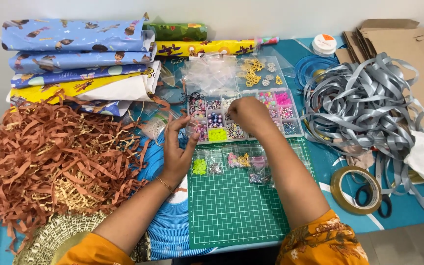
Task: Sorting and bagging various small beads and charms from a plastic organizer into individual plastic bags.
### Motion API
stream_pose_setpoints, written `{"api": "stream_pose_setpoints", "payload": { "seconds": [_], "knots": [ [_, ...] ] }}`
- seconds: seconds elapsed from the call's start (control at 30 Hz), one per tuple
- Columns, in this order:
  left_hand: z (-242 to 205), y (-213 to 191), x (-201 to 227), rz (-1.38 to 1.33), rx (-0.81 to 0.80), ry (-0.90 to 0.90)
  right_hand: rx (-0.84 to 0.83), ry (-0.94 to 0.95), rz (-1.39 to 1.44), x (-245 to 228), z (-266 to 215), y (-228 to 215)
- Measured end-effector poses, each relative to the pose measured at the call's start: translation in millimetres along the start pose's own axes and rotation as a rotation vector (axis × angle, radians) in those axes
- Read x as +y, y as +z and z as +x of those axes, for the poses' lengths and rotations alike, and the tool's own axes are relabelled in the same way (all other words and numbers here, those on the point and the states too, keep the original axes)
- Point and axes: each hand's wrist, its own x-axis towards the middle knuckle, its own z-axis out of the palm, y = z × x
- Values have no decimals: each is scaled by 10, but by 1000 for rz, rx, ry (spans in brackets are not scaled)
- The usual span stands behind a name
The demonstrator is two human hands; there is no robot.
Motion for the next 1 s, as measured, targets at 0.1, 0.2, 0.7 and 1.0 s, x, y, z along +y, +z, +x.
{"api": "stream_pose_setpoints", "payload": {
  "seconds": [0.1, 0.2, 0.7, 1.0],
  "knots": [
    [10, -7, -8, 11, -12, 1, -68, 8, -59, -134, -38, -84],
    [10, -12, 50, 9, -28, -7, -80, 0, -98, -16, 30, 29],
    [17, 3, 28, 43, -21, 16, -62, 2, -59, -83, -77, -305],
    [1, 2, 26, 49, -12, 9, -73, -14, -54, -160, -122, -326]
  ]
}}
